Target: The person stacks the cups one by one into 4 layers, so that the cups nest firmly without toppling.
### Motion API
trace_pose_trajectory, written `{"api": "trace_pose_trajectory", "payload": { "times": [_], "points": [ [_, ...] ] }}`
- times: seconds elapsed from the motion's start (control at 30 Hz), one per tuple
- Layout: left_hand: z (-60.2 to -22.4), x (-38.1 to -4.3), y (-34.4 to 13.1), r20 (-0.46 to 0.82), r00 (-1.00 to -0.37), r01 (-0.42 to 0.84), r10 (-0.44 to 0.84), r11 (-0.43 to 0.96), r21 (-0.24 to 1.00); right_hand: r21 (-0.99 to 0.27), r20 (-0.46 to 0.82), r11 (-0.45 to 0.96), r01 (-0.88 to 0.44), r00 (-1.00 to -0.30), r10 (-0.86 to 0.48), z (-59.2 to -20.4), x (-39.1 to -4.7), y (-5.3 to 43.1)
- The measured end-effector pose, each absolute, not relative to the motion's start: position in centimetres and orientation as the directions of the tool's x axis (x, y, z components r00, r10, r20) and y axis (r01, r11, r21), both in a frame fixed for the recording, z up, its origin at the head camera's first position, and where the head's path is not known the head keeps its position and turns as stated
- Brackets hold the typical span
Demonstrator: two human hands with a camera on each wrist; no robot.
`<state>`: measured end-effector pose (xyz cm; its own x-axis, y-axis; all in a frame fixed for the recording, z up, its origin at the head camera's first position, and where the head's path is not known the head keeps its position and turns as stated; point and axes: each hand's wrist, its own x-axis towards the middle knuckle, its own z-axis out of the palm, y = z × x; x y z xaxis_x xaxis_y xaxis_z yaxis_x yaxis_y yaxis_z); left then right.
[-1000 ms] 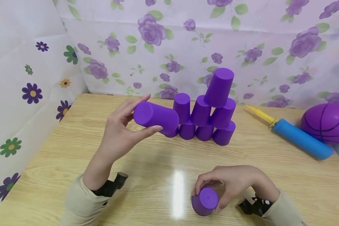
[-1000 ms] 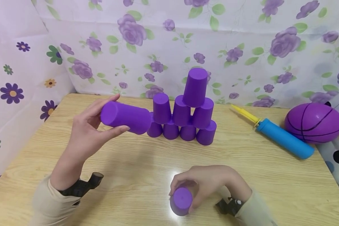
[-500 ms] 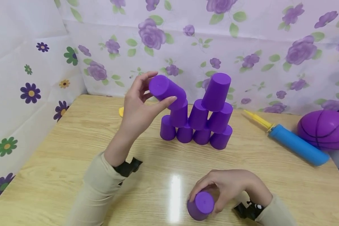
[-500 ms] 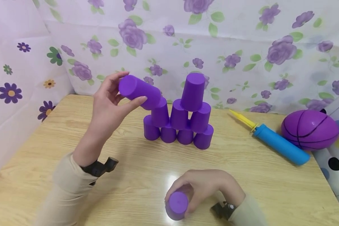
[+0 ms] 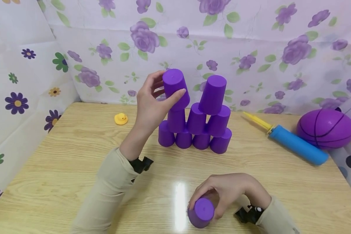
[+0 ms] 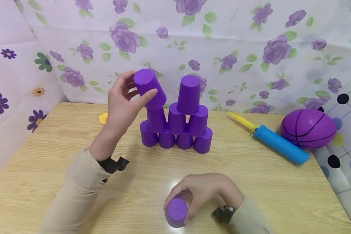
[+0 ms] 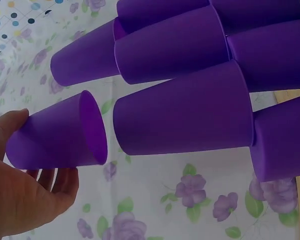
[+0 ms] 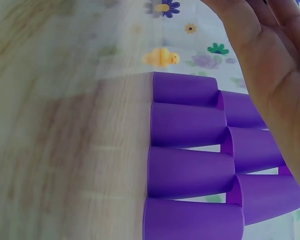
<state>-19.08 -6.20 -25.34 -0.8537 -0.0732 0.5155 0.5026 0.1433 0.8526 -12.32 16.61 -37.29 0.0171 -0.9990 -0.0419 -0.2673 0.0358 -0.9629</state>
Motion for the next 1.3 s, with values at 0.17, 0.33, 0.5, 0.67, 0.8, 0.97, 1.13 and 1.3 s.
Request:
{"api": "trace_pose_trajectory", "payload": {
  "times": [0.17, 0.33, 0.5, 0.67, 0.8, 0.97, 1.13, 1.3],
  "points": [
    [-24.5, -19.3, -6.1, 0.484, -0.873, 0.467, -0.055, 0.191, 0.863, -0.971, -0.034, 0.028, -0.236, 0.021, -0.999, -37.3, -12.4, 16.5],
    [-24.1, -19.4, -6.2, 0.447, -0.894, 0.442, -0.004, 0.143, 0.885, -0.974, -0.03, 0.024, -0.224, 0.025, -0.999, -37.3, -12.4, 16.4],
    [-25.8, -21.1, -6.3, 0.452, -0.891, 0.454, 0.038, 0.112, 0.884, -0.975, -0.034, 0.028, -0.221, 0.026, -0.999, -37.3, -12.3, 16.4],
    [-26.7, -22.1, -6.2, 0.474, -0.878, 0.478, 0.062, 0.117, 0.87, -0.975, -0.036, 0.03, -0.22, 0.025, -0.999, -37.4, -12.3, 16.4],
    [-26.1, -21.7, -5.9, 0.457, -0.885, 0.465, 0.094, 0.107, 0.879, -0.975, -0.033, 0.026, -0.22, 0.025, -0.999, -37.5, -12.4, 16.4],
    [-24.5, -20.3, -5.4, 0.425, -0.897, 0.439, 0.125, 0.123, 0.89, -0.978, -0.036, 0.03, -0.205, 0.027, -0.999, -37.6, -12.4, 16.4],
    [-24.6, -20.2, -5.4, 0.419, -0.895, 0.437, 0.151, 0.116, 0.892, -0.981, -0.041, 0.035, -0.19, 0.026, -0.999, -37.6, -12.5, 16.4],
    [-25.6, -21.1, -5.4, 0.409, -0.893, 0.429, 0.19, 0.08, 0.9, -0.986, -0.065, 0.062, -0.152, 0.016, -0.998, -37.6, -12.4, 16.4]
  ]
}}
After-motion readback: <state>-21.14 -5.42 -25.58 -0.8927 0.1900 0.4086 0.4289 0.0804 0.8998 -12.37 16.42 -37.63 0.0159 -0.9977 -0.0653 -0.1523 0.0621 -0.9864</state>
